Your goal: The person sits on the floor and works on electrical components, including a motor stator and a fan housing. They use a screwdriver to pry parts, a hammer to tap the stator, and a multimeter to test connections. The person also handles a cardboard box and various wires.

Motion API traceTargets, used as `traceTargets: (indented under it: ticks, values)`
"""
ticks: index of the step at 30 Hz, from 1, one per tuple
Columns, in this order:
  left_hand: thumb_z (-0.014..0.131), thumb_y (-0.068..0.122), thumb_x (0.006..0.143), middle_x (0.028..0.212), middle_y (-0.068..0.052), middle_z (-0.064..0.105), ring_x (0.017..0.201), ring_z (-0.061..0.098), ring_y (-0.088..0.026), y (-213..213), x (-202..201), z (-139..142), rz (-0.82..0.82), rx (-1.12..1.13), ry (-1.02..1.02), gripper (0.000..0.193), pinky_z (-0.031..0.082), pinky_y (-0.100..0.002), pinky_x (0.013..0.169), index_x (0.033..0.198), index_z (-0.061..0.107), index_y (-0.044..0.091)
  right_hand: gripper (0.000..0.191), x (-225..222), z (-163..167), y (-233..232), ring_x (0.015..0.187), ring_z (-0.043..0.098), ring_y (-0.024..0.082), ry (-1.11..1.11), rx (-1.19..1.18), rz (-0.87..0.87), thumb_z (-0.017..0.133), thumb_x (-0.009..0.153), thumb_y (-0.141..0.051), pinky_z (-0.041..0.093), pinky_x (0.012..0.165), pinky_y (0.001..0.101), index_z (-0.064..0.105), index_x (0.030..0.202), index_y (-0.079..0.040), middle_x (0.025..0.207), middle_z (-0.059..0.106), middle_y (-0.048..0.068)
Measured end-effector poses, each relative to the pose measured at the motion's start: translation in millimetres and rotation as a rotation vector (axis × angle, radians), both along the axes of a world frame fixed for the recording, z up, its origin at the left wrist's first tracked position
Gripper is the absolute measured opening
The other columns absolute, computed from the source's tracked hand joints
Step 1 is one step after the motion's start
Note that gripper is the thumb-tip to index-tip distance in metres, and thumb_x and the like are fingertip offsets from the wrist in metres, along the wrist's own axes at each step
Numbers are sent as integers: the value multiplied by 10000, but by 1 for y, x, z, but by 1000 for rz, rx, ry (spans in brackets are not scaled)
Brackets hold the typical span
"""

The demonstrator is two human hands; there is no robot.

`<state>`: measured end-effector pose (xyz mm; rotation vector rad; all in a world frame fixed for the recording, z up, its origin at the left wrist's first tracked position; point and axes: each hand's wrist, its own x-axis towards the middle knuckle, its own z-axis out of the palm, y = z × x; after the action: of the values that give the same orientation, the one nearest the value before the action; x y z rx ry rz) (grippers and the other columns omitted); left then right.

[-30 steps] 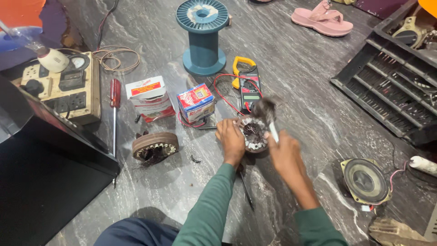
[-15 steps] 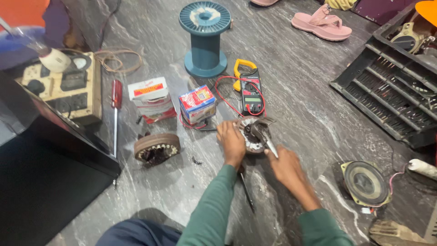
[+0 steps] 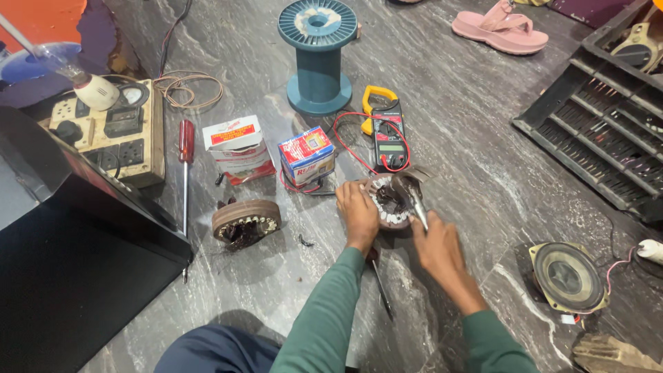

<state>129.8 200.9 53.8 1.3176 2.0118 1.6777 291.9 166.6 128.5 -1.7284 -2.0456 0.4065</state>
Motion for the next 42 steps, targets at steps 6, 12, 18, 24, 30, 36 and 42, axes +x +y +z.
traceTargets:
  ticks: [6,12,18,24,30,36,42]
  values:
    - [487,97,985,1133,-148,622,1183,504,-373,-2,1,9,-22,27,28,209,370,-507,1021,1094,655,38,477,26,-26,18,551,607,303,308,-329,-214,652,986,-445,442,504,428,626,829,5,609,611,163]
    - [482,116,987,1125,-148,624,1175,506,-372,-6,0,18,-15,-14,26,200,369,-509,1022,1067,645,33,381,64,-74,40,471,430,127,812,-483,-418,578,1033,-411,359,405,335,549,923,-47,616,479,-14]
    - [462,143,1025,1092,-156,630,1150,517,-374,-9,1,24,-16,-7,22,218,389,-494,1020,1029,645,24,505,119,-72,79,581,634,288,234,-573,-378,516,1066,-419,506,527,424,659,983,59,754,664,174]
    - [451,146,1023,1077,-167,628,1114,550,-381,-11,0,30,-15,-2,10,225,404,-502,981,1032,641,25,465,80,-9,33,1094,628,407,-507,-2,-188,711,890,-407,481,894,545,691,1153,-24,1151,667,223]
    - [440,149,1021,1063,-196,626,1036,590,-411,-12,-1,29,-42,16,-79,236,438,-505,918,1023,625,3,842,-7,19,16,1299,440,452,98,246,327,828,729,-418,344,1054,545,535,1356,63,1331,543,311]
    - [416,161,1051,1045,-241,608,996,603,-429,-8,-4,23,7,103,-205,275,456,-495,892,1063,622,-21,519,-21,-11,5,1475,370,345,-103,192,459,756,852,-356,274,1190,554,620,1239,-39,1332,627,152]
    - [411,216,1072,1107,-237,645,1041,638,-402,-8,-2,19,25,87,-340,310,482,-465,923,1108,608,-20,450,-14,-33,12,1503,346,363,-21,130,420,729,868,-362,227,1202,585,642,1170,-39,1327,618,178]
